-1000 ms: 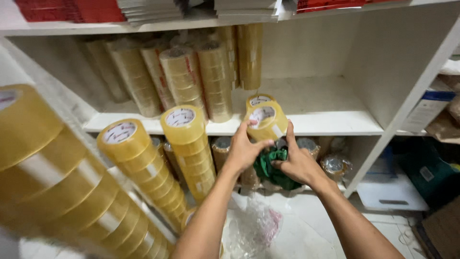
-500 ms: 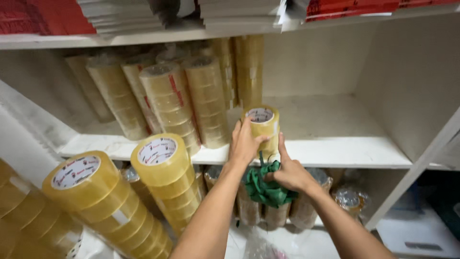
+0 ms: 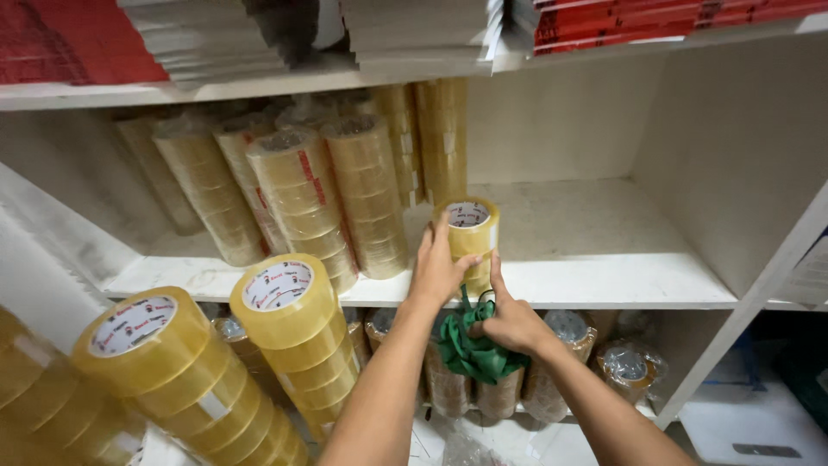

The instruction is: The person sits on the floor and wipes the surface of several yellow tape rolls with a green cloth. They pick up each roll from a stack, wipe it, and place it back on the shelf or stack.

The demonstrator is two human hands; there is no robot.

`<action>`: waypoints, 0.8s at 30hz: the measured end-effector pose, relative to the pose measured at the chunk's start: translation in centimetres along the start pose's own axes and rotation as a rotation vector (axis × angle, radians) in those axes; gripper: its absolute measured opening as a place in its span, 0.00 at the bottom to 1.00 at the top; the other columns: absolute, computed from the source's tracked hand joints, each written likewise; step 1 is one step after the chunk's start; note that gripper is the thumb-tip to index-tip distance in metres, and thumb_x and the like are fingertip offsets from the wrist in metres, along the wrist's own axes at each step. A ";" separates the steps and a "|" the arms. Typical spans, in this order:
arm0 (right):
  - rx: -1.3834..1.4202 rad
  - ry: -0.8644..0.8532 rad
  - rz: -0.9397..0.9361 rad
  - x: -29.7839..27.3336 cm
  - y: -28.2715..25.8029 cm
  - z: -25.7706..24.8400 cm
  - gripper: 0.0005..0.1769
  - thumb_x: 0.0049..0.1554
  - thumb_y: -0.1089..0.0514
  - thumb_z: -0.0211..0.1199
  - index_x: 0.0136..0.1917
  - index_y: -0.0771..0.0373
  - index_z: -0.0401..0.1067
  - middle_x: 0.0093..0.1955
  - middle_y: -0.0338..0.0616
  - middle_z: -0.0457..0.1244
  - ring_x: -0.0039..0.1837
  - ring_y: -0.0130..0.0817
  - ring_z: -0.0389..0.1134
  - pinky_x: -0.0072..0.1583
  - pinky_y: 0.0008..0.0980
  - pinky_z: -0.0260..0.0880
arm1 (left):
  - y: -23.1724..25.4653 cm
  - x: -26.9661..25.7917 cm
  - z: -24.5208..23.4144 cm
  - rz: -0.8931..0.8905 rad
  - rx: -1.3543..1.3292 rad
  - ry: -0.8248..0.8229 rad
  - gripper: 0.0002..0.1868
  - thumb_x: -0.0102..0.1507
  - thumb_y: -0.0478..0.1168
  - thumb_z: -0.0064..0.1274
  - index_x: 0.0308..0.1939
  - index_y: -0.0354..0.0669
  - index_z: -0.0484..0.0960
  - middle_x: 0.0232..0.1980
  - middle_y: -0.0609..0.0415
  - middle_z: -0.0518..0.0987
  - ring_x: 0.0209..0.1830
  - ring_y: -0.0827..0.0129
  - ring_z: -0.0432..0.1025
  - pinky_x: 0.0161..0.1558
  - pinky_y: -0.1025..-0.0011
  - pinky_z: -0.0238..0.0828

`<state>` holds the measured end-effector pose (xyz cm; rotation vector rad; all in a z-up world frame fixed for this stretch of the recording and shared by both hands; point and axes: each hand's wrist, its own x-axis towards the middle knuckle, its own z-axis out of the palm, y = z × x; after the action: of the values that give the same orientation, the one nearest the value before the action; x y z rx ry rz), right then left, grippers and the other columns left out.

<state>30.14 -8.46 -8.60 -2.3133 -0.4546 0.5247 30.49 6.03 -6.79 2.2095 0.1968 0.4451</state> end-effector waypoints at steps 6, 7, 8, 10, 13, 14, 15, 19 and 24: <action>0.035 0.171 0.088 5.1 7.5 3.0 0.68 0.43 0.34 0.75 0.86 0.41 0.41 0.69 0.67 0.63 0.76 0.53 0.61 0.72 0.52 0.62 | 0.2 -6.5 -0.4 0.024 0.032 -0.038 0.45 0.66 0.49 0.54 0.81 0.41 0.46 0.79 0.23 0.47 0.79 0.34 0.48 0.74 0.43 0.52; 0.037 0.161 0.080 3.9 7.3 2.9 0.68 0.43 0.34 0.75 0.86 0.41 0.41 0.69 0.67 0.63 0.76 0.53 0.61 0.72 0.52 0.62 | 0.0 -8.1 -0.6 0.017 0.039 -0.031 0.45 0.66 0.49 0.54 0.81 0.41 0.46 0.79 0.23 0.47 0.79 0.34 0.48 0.74 0.43 0.52; 0.139 0.191 0.088 2.7 7.2 2.9 0.65 0.42 0.33 0.75 0.85 0.45 0.47 0.70 0.64 0.63 0.76 0.52 0.61 0.72 0.51 0.61 | -0.1 -9.8 -0.9 0.033 0.062 0.006 0.42 0.67 0.52 0.53 0.78 0.37 0.53 0.78 0.25 0.52 0.78 0.36 0.51 0.74 0.45 0.53; 0.243 0.210 0.067 -2.9 2.7 2.3 0.62 0.42 0.32 0.76 0.83 0.50 0.54 0.71 0.61 0.63 0.76 0.51 0.61 0.73 0.51 0.60 | 0.3 -12.3 -2.7 0.049 0.099 0.072 0.40 0.67 0.55 0.53 0.75 0.34 0.60 0.76 0.27 0.56 0.77 0.39 0.54 0.73 0.47 0.54; 0.723 0.309 -0.106 -13.2 -3.9 2.0 0.52 0.44 0.50 0.74 0.79 0.63 0.60 0.67 0.70 0.62 0.74 0.60 0.61 0.71 0.52 0.60 | 1.4 -15.3 -5.4 -0.174 -0.051 0.063 0.46 0.68 0.66 0.42 0.79 0.40 0.51 0.79 0.34 0.53 0.81 0.44 0.48 0.76 0.39 0.37; 0.873 0.227 -0.210 -13.7 -4.0 2.4 0.53 0.44 0.57 0.74 0.80 0.61 0.58 0.67 0.66 0.62 0.71 0.55 0.62 0.69 0.51 0.63 | 2.0 -16.1 -6.0 -0.145 -0.199 0.133 0.43 0.67 0.63 0.47 0.77 0.41 0.57 0.76 0.34 0.61 0.78 0.44 0.54 0.74 0.44 0.47; 1.023 0.148 -0.314 -14.2 -3.9 2.7 0.55 0.43 0.63 0.74 0.81 0.60 0.56 0.67 0.61 0.61 0.68 0.50 0.63 0.67 0.49 0.65 | 2.7 -16.8 -6.5 -0.110 -0.347 0.198 0.40 0.66 0.59 0.52 0.75 0.41 0.62 0.72 0.35 0.68 0.75 0.44 0.60 0.73 0.48 0.57; 1.233 -0.095 -0.371 -20.8 -7.8 2.8 0.56 0.44 0.52 0.66 0.83 0.56 0.50 0.76 0.61 0.56 0.72 0.55 0.62 0.67 0.58 0.65 | 7.0 -21.1 -11.1 -0.006 -0.416 0.330 0.42 0.62 0.55 0.59 0.74 0.39 0.63 0.68 0.29 0.71 0.72 0.38 0.64 0.70 0.47 0.62; 0.940 0.106 -0.379 -21.5 -10.4 4.2 0.35 0.38 0.65 0.81 0.60 0.68 0.74 0.47 0.54 0.71 0.47 0.46 0.74 0.47 0.48 0.77 | 10.5 -26.3 -16.1 -0.035 -0.260 0.214 0.45 0.59 0.59 0.59 0.77 0.55 0.62 0.70 0.38 0.71 0.73 0.45 0.64 0.69 0.48 0.64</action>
<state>7.87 -8.81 1.10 -1.3075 -0.4502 0.3189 -0.10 3.48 4.11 1.9010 0.2756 0.6510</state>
